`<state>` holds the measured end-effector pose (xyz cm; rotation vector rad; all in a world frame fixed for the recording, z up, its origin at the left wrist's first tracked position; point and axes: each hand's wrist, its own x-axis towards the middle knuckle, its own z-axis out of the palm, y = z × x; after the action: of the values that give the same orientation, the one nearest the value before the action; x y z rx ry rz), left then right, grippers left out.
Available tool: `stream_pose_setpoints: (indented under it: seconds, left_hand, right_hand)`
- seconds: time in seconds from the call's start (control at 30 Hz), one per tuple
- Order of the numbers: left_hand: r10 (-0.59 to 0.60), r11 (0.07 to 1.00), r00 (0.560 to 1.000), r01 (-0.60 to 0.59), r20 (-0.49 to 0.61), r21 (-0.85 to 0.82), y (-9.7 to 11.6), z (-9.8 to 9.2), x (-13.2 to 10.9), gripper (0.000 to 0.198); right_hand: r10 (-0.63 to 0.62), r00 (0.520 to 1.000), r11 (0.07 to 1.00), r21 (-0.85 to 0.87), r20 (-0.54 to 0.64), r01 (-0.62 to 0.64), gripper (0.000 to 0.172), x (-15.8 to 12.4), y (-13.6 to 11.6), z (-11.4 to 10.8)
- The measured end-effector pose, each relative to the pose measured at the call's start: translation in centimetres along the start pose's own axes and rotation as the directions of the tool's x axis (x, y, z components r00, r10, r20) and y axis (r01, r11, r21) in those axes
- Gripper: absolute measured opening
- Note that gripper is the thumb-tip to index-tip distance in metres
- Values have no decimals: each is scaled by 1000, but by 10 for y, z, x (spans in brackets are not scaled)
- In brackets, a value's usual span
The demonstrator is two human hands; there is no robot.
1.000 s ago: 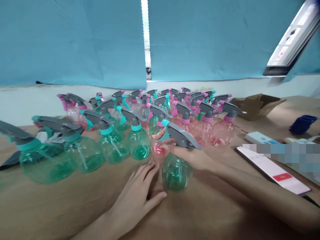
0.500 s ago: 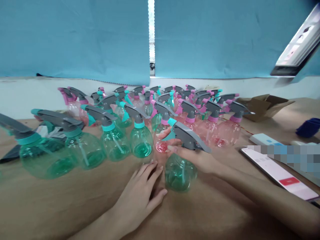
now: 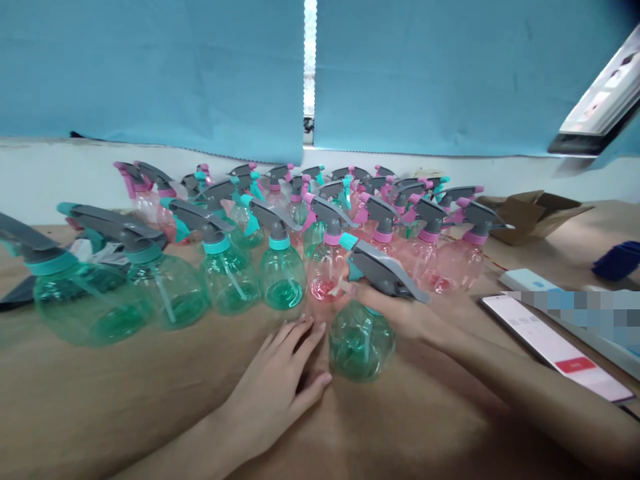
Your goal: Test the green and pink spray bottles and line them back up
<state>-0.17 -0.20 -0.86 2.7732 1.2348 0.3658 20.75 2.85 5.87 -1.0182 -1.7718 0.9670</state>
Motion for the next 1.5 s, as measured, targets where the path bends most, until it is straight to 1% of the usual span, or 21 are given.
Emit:
stream_pose_setpoints:
  seconds: [0.13,0.3,0.47,0.6,0.7,0.83,0.9,1.0,1.07,1.17,1.27,1.5]
  left_hand:
    - [2,1000,1000,-2,-22,-2,-1,2,0,54]
    - [9,1000,1000,-10,-29,-21,-1,2,-1,55]
    - [-4,1000,1000,3,-17,-25,0,1,0,55]
    - [2,1000,1000,-2,-26,-21,0,1,0,54]
    - [5,1000,1000,-6,-25,-21,0,0,0,53]
    - [10,999,1000,-10,-22,-31,1,-1,0,52]
    - [6,999,1000,-6,-14,-31,1,-2,0,53]
    - [2,1000,1000,-2,-5,-25,1,-2,1,52]
    - [4,1000,1000,-5,-4,-19,0,-2,0,52]
    - [7,1000,1000,-7,0,-14,1,-3,0,50]
    - [12,1000,1000,-12,-2,-18,1,-3,0,49]
    - [24,1000,1000,-24,16,-2,1,-3,1,48]
  right_hand:
    - [-18,1000,1000,-12,-15,18,14,-1,1,-2]
    - [-32,999,999,21,-34,33,16,0,-1,0]
    - [-64,998,997,52,29,62,22,0,6,3]
    - [-26,1000,1000,4,-1,26,21,1,11,3]
    - [-53,999,998,-26,2,53,21,2,10,3]
    - [-104,995,992,-74,-5,103,21,2,3,2]
    - [-104,995,992,-78,-8,103,19,2,-1,2]
    - [-67,998,994,-89,-5,66,13,1,-5,3]
    - [-45,999,993,-106,-7,44,11,1,-6,3]
    - [-82,996,991,-106,-33,78,9,1,-4,4]
    - [-138,990,987,-91,-24,135,8,2,-1,4]
    - [-129,992,988,-87,-10,127,11,2,2,4]
